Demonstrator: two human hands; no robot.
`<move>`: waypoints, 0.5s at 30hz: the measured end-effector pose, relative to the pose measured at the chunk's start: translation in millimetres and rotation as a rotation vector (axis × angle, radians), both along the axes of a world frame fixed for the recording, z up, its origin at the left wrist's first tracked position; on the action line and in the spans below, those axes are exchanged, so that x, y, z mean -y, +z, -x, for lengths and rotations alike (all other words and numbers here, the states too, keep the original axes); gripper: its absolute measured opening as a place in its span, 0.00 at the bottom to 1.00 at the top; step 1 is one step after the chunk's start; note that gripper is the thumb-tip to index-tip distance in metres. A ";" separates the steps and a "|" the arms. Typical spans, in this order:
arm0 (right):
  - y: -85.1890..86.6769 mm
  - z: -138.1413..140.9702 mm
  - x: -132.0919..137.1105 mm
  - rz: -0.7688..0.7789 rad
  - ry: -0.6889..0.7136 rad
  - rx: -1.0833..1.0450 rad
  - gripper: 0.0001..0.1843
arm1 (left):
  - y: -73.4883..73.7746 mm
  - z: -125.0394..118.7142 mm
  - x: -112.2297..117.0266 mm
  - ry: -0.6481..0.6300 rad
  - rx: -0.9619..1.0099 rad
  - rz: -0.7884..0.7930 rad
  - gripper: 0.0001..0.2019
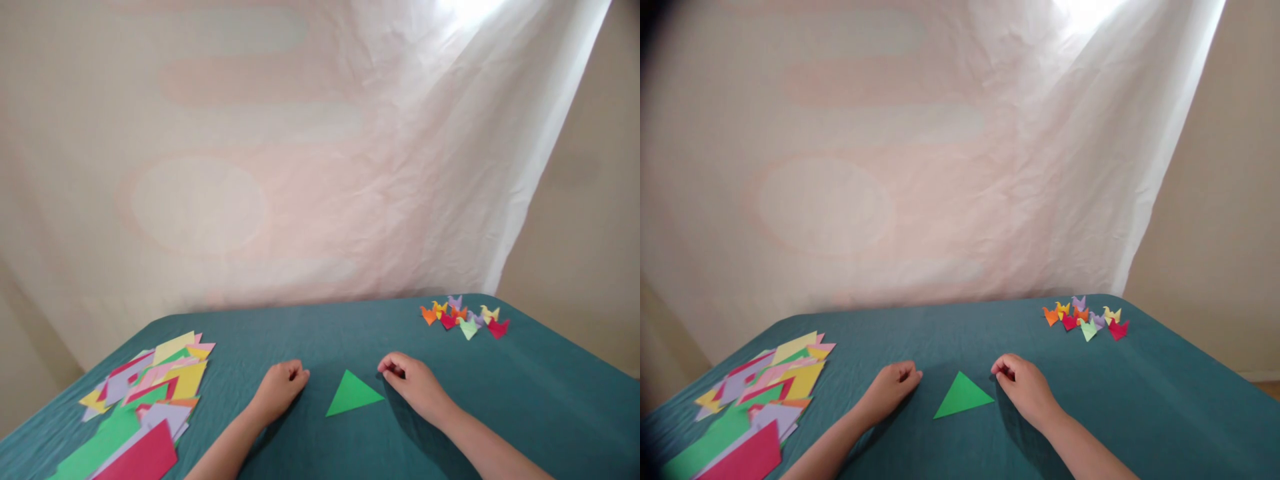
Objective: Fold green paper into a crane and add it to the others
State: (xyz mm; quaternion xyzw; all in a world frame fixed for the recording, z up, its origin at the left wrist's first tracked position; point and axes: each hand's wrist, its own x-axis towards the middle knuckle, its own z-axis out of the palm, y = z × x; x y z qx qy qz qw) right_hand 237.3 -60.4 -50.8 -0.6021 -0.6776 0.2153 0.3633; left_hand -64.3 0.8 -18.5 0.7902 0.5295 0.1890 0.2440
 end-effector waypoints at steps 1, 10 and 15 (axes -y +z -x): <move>0.7 0.0 0.4 -0.001 -0.002 0.002 0.08 | -0.2 -0.4 0.6 -0.003 -0.005 -0.009 0.17; 20.2 25.1 18.0 -0.087 0.165 0.055 0.19 | -1.8 -1.2 5.1 -0.030 -0.014 -0.047 0.17; 23.8 37.6 23.4 -0.035 0.156 0.097 0.29 | -2.6 -1.2 5.0 -0.024 0.005 -0.050 0.16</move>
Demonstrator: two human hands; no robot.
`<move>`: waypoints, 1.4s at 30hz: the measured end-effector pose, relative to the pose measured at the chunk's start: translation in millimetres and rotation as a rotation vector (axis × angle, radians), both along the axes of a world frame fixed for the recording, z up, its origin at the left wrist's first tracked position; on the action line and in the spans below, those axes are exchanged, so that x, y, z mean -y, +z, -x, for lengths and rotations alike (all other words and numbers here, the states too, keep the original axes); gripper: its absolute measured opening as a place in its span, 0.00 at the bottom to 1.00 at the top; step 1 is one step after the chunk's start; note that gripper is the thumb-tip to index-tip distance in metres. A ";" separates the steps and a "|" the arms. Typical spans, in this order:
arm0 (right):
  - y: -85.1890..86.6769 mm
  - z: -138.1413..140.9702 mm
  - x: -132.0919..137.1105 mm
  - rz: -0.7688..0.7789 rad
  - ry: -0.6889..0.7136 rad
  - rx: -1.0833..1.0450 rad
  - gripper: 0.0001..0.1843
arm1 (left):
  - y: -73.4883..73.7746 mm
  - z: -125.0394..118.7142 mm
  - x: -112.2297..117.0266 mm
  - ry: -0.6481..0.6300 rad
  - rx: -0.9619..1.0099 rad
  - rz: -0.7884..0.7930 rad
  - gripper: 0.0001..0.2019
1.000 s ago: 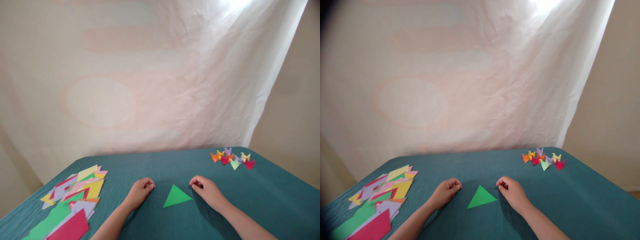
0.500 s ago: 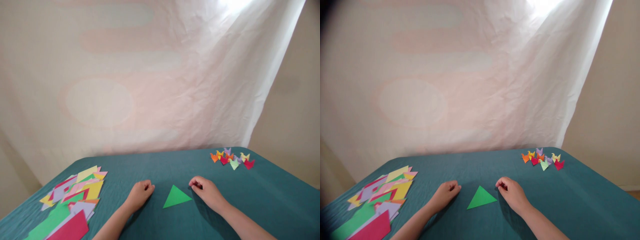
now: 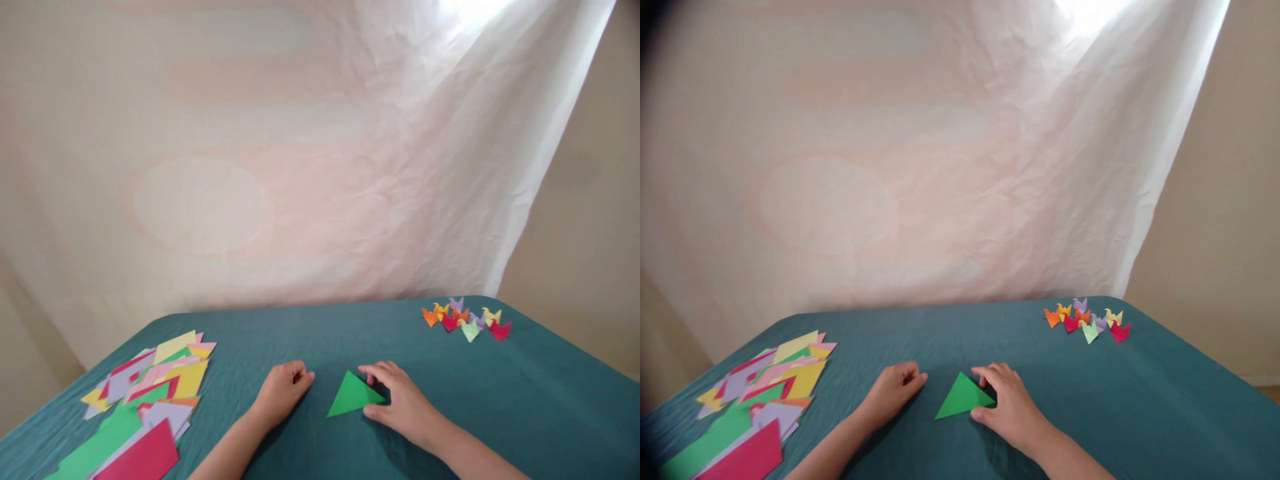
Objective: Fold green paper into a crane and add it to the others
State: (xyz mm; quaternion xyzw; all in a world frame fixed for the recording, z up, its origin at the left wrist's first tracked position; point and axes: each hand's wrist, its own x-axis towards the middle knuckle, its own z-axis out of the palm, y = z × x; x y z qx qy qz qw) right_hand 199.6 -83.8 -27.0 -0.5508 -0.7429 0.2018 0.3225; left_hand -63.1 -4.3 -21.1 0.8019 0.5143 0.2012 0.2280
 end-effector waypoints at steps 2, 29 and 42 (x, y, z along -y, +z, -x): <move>-0.1 0.9 0.2 0.003 -0.001 -0.012 0.29 | -0.2 -0.4 0.1 0.002 0.013 0.005 0.16; 26.0 23.3 24.9 -0.322 0.132 0.149 0.09 | -2.4 -52.7 45.2 0.122 0.598 0.493 0.30; 7.8 20.7 20.4 -0.209 0.208 0.189 0.22 | 29.2 -44.1 55.9 -0.245 -0.158 -0.148 0.29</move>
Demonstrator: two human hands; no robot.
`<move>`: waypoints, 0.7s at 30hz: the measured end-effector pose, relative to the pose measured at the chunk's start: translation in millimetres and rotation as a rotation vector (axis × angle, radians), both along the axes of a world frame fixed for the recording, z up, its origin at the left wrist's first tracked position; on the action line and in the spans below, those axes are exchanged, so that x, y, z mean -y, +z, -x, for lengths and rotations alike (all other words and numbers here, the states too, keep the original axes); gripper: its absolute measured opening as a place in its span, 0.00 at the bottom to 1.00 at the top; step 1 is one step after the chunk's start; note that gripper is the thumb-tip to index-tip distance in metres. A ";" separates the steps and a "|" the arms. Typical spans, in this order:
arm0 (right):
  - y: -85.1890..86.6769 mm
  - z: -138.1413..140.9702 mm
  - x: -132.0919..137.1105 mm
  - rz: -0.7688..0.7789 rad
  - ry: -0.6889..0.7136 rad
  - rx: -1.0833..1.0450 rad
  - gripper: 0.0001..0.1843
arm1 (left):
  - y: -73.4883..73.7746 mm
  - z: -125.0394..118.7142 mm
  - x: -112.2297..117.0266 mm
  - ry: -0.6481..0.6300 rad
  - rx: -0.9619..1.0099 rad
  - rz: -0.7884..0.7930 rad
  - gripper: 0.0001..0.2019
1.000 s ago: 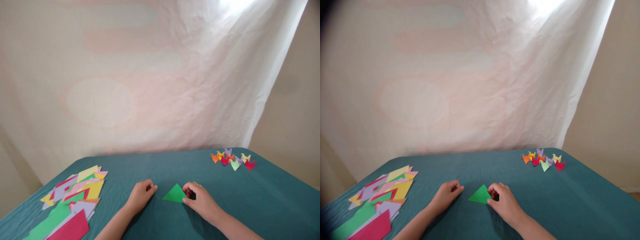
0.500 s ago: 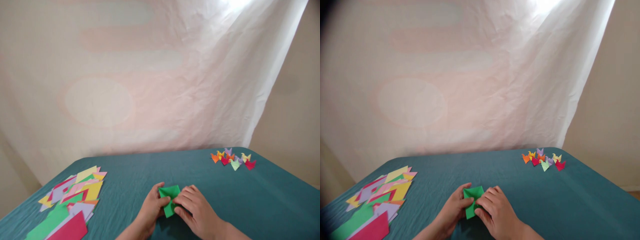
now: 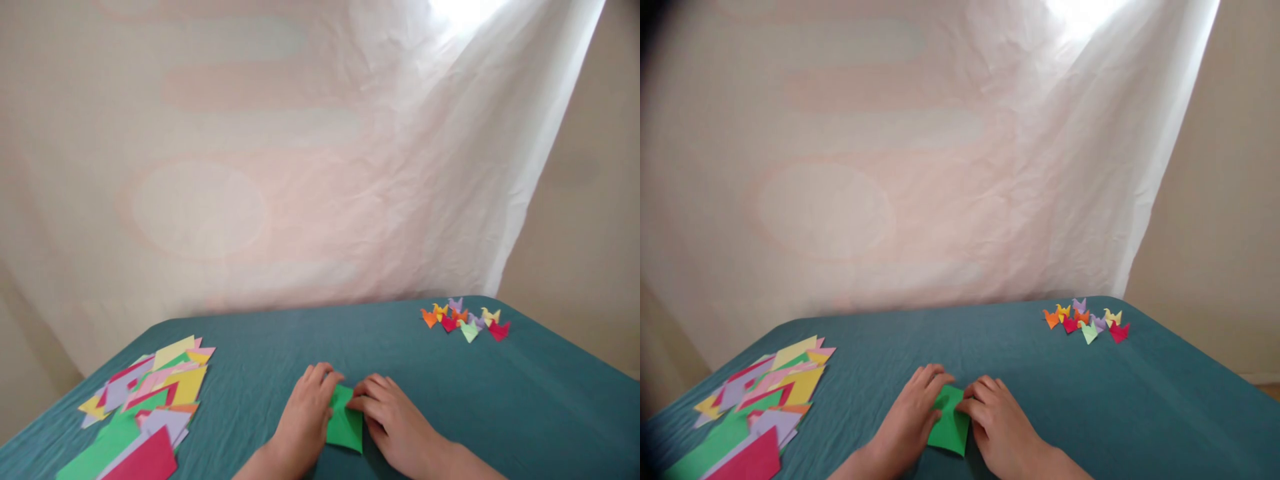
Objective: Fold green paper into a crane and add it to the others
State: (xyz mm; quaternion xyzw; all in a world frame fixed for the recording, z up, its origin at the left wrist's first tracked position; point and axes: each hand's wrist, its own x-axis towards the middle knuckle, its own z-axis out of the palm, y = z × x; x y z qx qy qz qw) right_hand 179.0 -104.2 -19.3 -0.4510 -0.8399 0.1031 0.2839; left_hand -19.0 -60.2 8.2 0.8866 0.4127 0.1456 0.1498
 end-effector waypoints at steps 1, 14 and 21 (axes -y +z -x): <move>0.1 -0.3 0.0 0.006 0.006 -0.010 0.23 | 2.4 3.9 1.2 -0.025 -0.066 0.024 0.25; 1.1 0.9 -1.3 -0.118 -0.024 0.075 0.09 | 14.8 -5.3 11.2 -0.079 -0.299 -0.042 0.13; -7.0 3.7 -4.8 0.041 -0.070 -0.030 0.04 | 8.6 3.8 11.2 0.024 -0.223 0.026 0.06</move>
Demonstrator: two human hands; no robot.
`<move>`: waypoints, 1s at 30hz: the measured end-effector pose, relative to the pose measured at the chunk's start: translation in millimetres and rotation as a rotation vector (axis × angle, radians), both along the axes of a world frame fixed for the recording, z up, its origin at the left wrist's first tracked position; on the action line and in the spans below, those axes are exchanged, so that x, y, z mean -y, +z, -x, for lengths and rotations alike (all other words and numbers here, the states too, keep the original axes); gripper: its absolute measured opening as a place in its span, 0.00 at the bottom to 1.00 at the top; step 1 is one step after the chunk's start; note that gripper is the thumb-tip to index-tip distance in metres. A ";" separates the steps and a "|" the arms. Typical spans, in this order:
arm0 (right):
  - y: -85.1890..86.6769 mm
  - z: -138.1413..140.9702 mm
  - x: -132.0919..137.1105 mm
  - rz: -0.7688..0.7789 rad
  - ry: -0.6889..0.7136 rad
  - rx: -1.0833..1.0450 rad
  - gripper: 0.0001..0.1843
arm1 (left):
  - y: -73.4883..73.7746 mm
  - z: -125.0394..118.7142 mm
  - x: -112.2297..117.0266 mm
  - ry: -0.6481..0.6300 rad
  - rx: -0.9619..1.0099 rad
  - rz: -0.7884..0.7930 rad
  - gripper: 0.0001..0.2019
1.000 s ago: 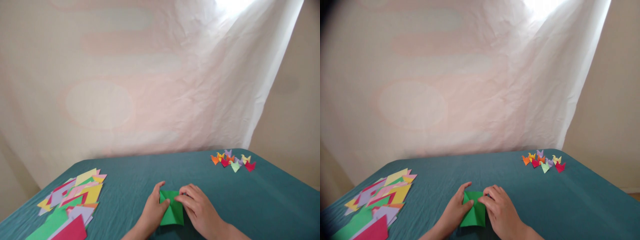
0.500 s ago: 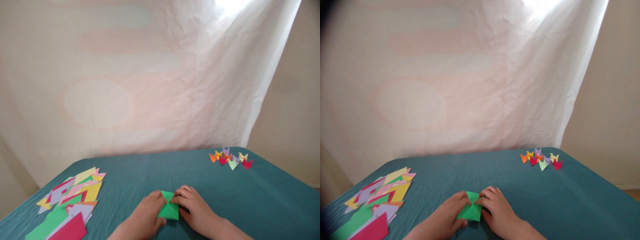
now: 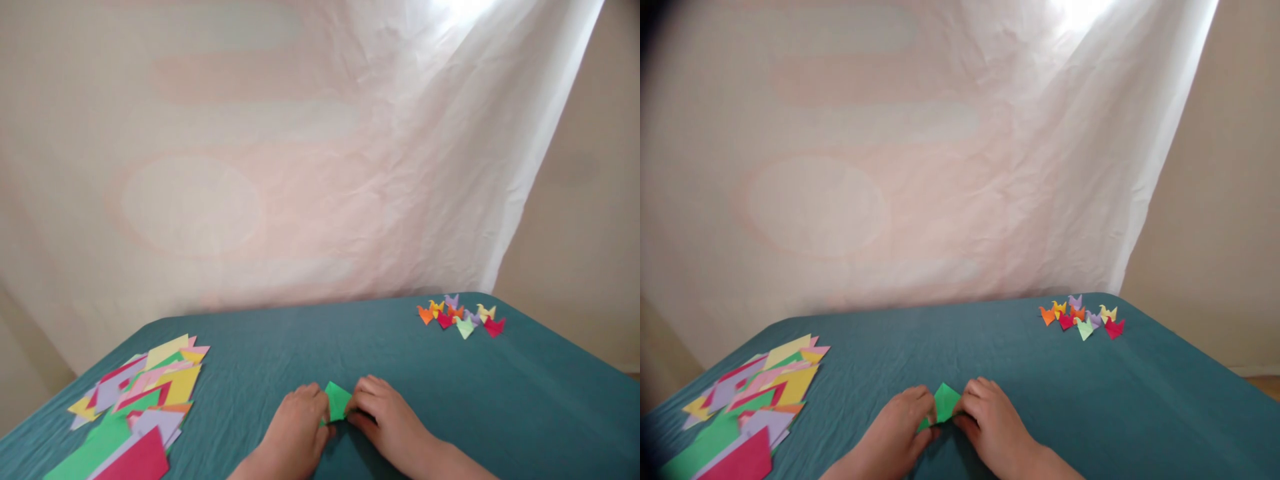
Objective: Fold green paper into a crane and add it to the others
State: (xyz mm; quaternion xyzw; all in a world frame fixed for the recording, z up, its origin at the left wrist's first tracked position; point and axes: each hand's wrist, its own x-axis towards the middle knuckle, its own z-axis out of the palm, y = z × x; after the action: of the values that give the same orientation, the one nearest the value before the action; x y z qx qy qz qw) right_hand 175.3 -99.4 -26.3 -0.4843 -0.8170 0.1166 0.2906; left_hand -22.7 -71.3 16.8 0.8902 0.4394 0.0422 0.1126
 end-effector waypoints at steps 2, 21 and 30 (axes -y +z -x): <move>-3.2 0.0 -3.6 0.013 -0.021 -0.031 0.02 | -1.0 2.4 -1.5 0.029 0.004 0.003 0.05; 5.7 13.4 9.1 -0.149 0.192 0.178 0.16 | -6.5 4.6 -9.1 0.170 -0.081 -0.015 0.07; 11.9 8.8 17.2 0.032 0.190 0.247 0.25 | -6.8 14.1 -18.0 0.055 0.038 0.131 0.03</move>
State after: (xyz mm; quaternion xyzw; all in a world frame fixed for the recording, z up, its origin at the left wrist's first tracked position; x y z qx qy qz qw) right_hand 166.5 -116.6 -14.4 -0.4202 -0.8866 0.0961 0.1677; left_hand -36.8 -53.3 10.0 0.8675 0.4633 0.0335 0.1780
